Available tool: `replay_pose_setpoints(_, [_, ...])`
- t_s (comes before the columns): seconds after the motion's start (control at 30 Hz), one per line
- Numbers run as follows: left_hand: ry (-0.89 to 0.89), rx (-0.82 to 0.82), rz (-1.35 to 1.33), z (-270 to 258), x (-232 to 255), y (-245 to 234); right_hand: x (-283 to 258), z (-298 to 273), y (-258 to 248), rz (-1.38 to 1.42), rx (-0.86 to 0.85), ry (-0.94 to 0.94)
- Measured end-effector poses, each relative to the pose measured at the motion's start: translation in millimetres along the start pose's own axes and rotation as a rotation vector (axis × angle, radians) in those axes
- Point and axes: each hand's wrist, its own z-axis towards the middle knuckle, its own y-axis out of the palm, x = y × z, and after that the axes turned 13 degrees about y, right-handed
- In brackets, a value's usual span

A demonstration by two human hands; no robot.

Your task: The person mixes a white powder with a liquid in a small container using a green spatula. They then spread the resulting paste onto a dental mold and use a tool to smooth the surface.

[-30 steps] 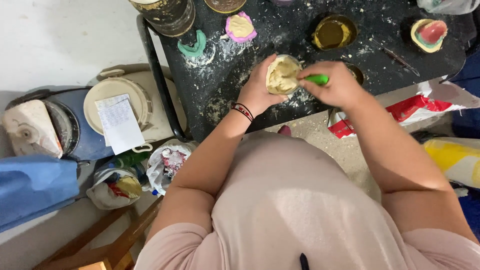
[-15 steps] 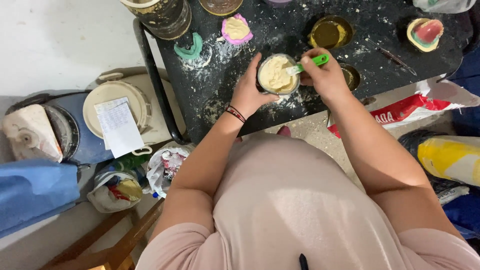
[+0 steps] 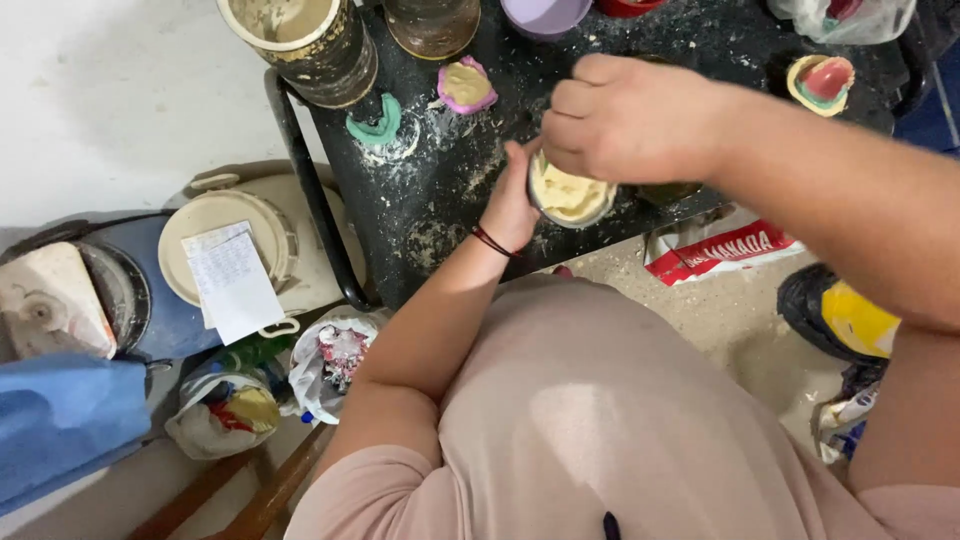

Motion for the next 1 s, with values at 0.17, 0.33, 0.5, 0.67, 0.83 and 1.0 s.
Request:
replay_pose_setpoints(0.17, [0.002,0.033,-0.002,0.9,9.5,12.7,17.5,-20.9,24.3,-0.001,-0.065,0.091])
replay_pose_setpoints(0.33, [0.046,0.028,-0.041,0.7,19.1,23.7,15.8,-16.4,6.9,-0.085,-0.037,0.114])
replay_pose_setpoints(0.5, [0.188,0.037,-0.148,2.0,35.0,28.9,6.0,-52.0,29.1,-0.018,-0.429,0.427])
replay_pose_setpoints(0.67, [0.201,0.296,-0.154,8.6,30.6,24.7,-33.1,-22.1,18.2,0.082,-0.905,0.699])
replay_pose_setpoints(0.83, [0.155,0.428,-0.239,5.9,37.4,28.2,-56.5,1.2,22.0,0.165,-0.991,0.816])
replay_pose_setpoints(1.0, [0.075,0.334,-0.236,-3.7,14.3,12.1,-60.3,-28.8,51.1,-0.019,-0.402,0.729])
